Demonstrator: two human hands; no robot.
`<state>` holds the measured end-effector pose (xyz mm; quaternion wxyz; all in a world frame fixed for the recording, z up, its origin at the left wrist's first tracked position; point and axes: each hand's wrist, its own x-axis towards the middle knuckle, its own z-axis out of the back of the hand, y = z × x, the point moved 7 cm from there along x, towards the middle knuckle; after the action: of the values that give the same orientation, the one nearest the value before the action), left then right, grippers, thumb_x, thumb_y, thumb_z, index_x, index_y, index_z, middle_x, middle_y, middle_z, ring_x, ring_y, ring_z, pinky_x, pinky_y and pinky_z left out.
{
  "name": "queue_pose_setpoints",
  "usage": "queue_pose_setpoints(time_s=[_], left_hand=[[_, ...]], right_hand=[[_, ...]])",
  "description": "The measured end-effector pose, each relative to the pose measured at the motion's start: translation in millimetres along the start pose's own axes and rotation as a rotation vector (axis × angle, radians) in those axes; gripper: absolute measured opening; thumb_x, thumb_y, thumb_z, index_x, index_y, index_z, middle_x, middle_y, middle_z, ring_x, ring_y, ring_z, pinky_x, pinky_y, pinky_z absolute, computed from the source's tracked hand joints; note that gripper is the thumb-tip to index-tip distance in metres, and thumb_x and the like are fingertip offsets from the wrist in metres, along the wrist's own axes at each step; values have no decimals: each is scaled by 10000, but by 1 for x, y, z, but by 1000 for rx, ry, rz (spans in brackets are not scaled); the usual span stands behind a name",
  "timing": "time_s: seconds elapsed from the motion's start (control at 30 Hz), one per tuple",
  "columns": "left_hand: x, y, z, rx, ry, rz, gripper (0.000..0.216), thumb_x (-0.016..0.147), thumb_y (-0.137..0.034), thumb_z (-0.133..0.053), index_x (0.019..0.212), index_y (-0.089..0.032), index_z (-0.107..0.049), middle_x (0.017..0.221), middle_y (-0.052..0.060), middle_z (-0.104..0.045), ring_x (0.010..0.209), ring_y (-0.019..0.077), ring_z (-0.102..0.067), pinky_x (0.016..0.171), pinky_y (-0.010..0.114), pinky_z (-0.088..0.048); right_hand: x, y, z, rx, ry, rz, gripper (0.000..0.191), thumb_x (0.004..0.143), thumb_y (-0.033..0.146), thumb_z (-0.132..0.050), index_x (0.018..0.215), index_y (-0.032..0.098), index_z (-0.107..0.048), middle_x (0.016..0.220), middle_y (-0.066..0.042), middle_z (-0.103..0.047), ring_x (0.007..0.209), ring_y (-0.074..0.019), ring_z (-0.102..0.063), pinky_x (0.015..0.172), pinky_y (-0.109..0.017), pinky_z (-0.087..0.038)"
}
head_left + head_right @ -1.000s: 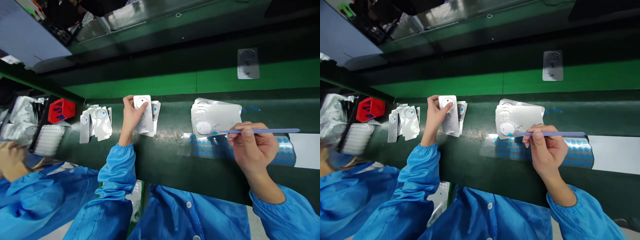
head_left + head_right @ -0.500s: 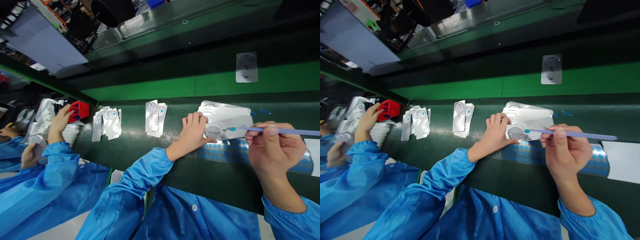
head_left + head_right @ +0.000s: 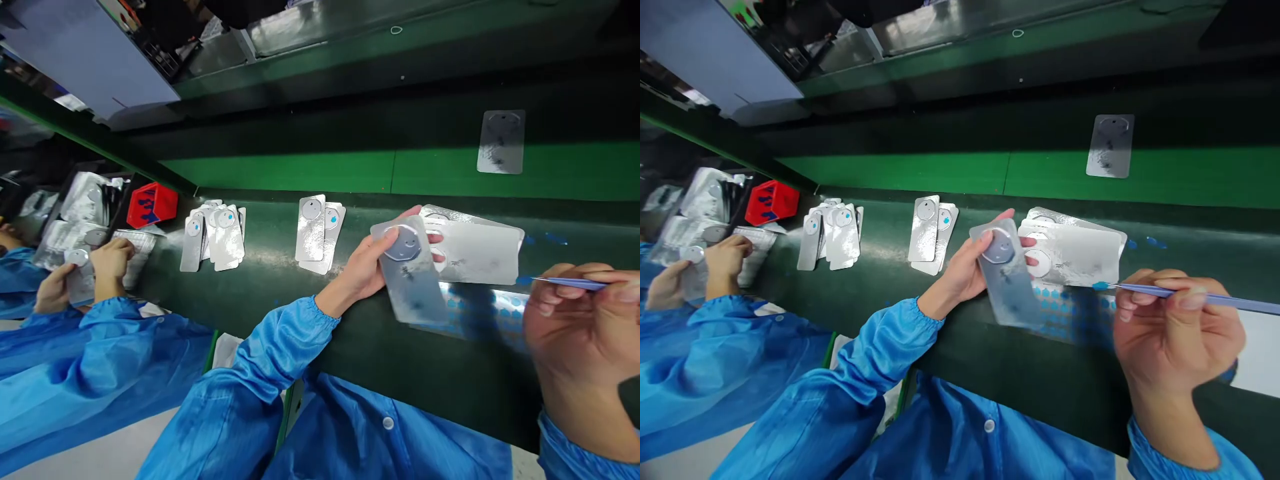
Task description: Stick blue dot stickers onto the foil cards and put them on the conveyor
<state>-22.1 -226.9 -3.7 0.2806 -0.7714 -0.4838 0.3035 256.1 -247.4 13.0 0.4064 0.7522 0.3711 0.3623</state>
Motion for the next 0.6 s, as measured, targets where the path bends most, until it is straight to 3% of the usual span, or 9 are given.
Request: queue_pose_setpoints(time_s=[0.1, 0.27, 0.6], left_hand=[[-4, 23, -12, -81, 76, 155, 768, 936, -557, -932, 1583, -206, -713, 1116, 151, -897, 943, 350, -893, 905, 474, -719], [-11, 46, -24, -121, 162, 264, 605, 831, -331, -850, 1411, -211, -729, 991, 128, -894, 831, 351, -878, 825, 480, -722], [-13, 53, -28, -68, 142, 276, 520, 883, -339, -819, 1392, -259, -750, 1014, 102, -896, 865, 336, -870, 852, 492, -702]], right_hand=[[-10, 2, -19, -75, 108, 7, 319, 883, 555, -1024, 820, 285, -867, 667, -7, -676, 490, -204, -573, 350, -312, -367], [-26, -2, -34, -122, 225, -106, 328, 995, 510, -977, 903, 223, -847, 752, -19, -760, 564, -182, -673, 446, -294, -511], [-36, -3, -39, -220, 240, -83, 301, 1053, 501, -926, 915, 252, -824, 786, -11, -769, 581, -184, -669, 491, -311, -533]])
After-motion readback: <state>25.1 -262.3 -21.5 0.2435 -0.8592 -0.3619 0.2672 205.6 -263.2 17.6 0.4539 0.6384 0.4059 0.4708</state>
